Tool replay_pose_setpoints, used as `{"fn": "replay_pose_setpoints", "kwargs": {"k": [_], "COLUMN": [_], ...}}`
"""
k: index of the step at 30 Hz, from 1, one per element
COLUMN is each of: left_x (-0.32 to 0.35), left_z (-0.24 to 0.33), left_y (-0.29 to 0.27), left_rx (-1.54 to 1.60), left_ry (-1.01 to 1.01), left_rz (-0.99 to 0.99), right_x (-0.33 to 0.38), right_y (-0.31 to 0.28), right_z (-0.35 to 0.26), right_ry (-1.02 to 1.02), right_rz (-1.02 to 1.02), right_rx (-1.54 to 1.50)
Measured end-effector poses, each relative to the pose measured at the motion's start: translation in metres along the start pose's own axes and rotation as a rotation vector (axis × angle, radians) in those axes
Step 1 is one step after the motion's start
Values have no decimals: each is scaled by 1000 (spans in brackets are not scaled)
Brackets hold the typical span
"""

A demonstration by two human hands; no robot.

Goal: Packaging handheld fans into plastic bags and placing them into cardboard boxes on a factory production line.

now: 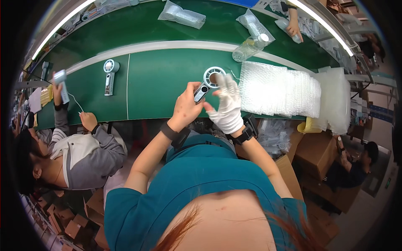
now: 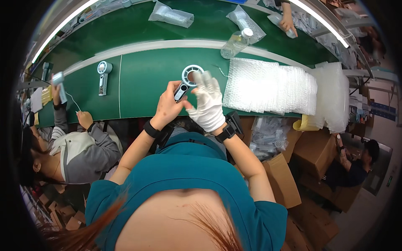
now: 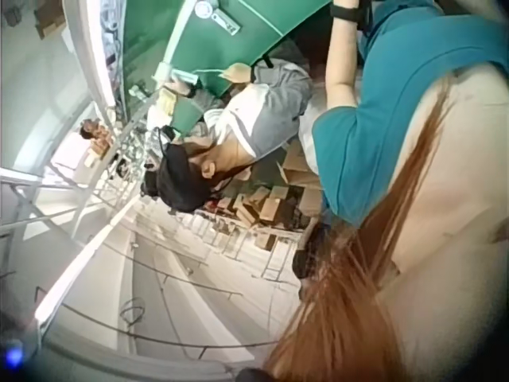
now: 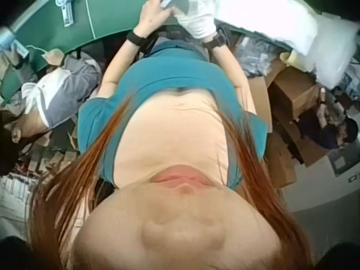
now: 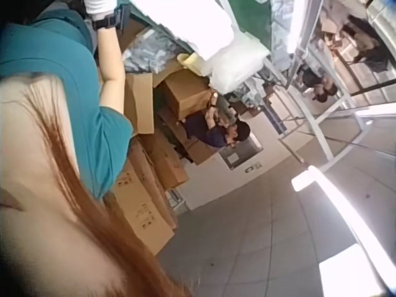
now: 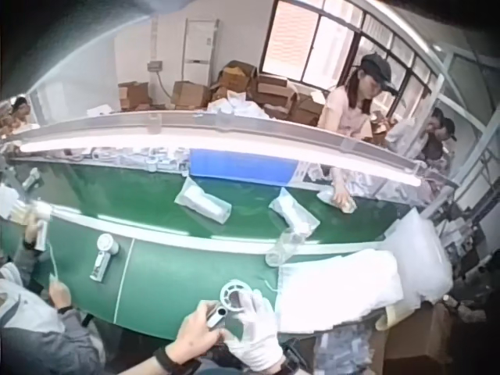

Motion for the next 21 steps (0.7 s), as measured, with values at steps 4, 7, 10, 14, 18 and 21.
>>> {"fn": "replay_pose_setpoints", "kwargs": {"k": [4, 7, 10, 14, 18, 21], "left_x": [-2, -1, -4, -31, -49, -45], "left_z": [34, 56, 74, 48, 3, -30], "left_y": [25, 39, 49, 76, 146, 167], "left_rx": [-49, -2, 212, 181, -231, -515], "left_ry": [87, 224, 409, 358, 537, 621], "left_rz": [-18, -128, -352, -329, -534, -757], "right_x": [24, 31, 41, 43, 52, 59], "right_y": [4, -13, -38, -87, -120, -132], "right_z": [16, 18, 30, 28, 29, 28], "right_ry": [687, 839, 987, 951, 986, 1012], "right_rz": [263, 275, 349, 445, 418, 478], "right_rx": [-978, -1200, -1254, -1302, -1354, -1226]}}
Point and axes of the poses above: each hand's wrist, its own x-axis away from the middle knuckle, its own y-axis out of the palm, z = x × y, the point moved 2 cm from there along -x, towards the middle knuckle, and after that the axes turned 2 degrees about x, right-handed, at the moved point
